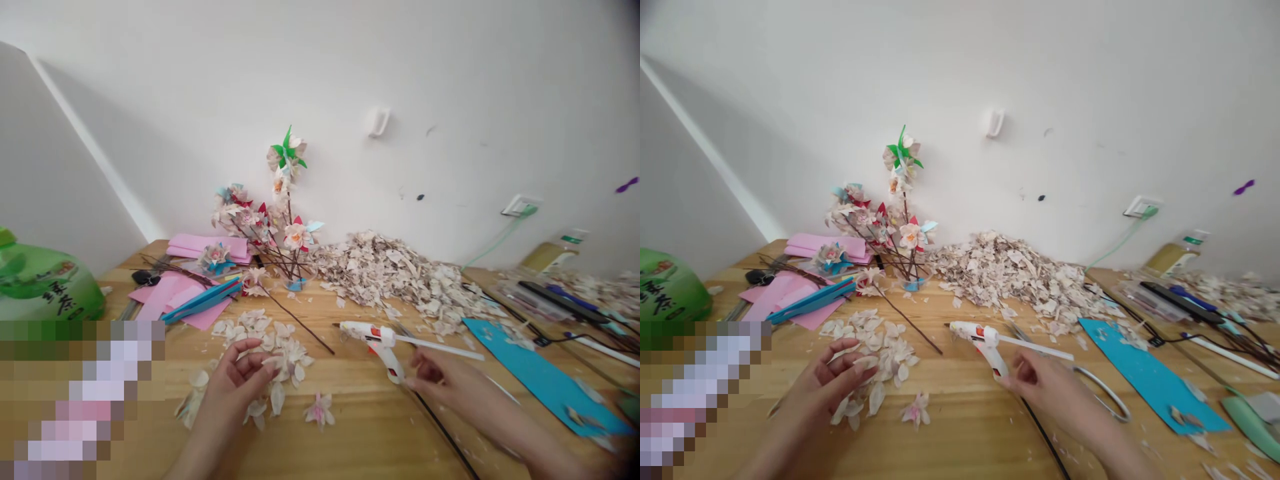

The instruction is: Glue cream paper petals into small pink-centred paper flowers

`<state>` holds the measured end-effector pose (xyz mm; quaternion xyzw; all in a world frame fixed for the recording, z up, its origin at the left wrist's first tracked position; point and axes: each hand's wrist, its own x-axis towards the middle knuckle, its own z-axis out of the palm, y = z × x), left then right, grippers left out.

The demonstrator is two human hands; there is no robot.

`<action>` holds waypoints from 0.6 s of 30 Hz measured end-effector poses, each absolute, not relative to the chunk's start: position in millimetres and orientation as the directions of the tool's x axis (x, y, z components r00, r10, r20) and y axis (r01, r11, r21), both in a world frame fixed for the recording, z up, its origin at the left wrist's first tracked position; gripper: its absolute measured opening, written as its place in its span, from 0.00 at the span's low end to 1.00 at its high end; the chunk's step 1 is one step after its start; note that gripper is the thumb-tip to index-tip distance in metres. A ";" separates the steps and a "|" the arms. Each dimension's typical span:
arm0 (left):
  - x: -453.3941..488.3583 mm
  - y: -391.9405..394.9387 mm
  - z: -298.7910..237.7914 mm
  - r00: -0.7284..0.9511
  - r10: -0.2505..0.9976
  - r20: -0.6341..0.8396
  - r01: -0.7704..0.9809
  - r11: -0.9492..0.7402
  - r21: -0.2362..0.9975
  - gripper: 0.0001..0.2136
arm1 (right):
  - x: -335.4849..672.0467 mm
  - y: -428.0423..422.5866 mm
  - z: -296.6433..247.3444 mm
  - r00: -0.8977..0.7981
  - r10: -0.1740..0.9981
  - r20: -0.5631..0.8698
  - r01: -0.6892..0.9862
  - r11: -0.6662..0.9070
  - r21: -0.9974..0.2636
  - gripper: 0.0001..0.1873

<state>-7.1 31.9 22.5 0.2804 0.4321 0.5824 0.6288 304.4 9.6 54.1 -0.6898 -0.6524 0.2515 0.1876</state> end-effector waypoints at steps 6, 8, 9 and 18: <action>0.1 28.9 18.2 -0.002 0.981 -0.195 -0.374 0.180 0.910 0.22 | 288.8 47.0 20.8 0.022 0.999 0.035 0.723 0.008 -0.690 0.19; 0.8 27.7 18.0 -0.009 0.978 -0.206 -0.356 0.189 0.915 0.22 | 279.6 52.8 15.3 0.046 0.998 0.050 0.703 0.004 -0.711 0.17; 1.4 27.2 17.7 -0.014 0.978 -0.208 -0.345 0.191 0.919 0.22 | 276.3 53.3 13.4 0.065 0.996 0.054 0.702 -0.007 -0.712 0.16; 16.3 25.5 11.9 -0.070 0.976 -0.204 -0.375 0.164 0.912 0.21 | 249.7 7.4 16.0 0.091 0.987 0.129 0.439 0.076 -0.895 0.14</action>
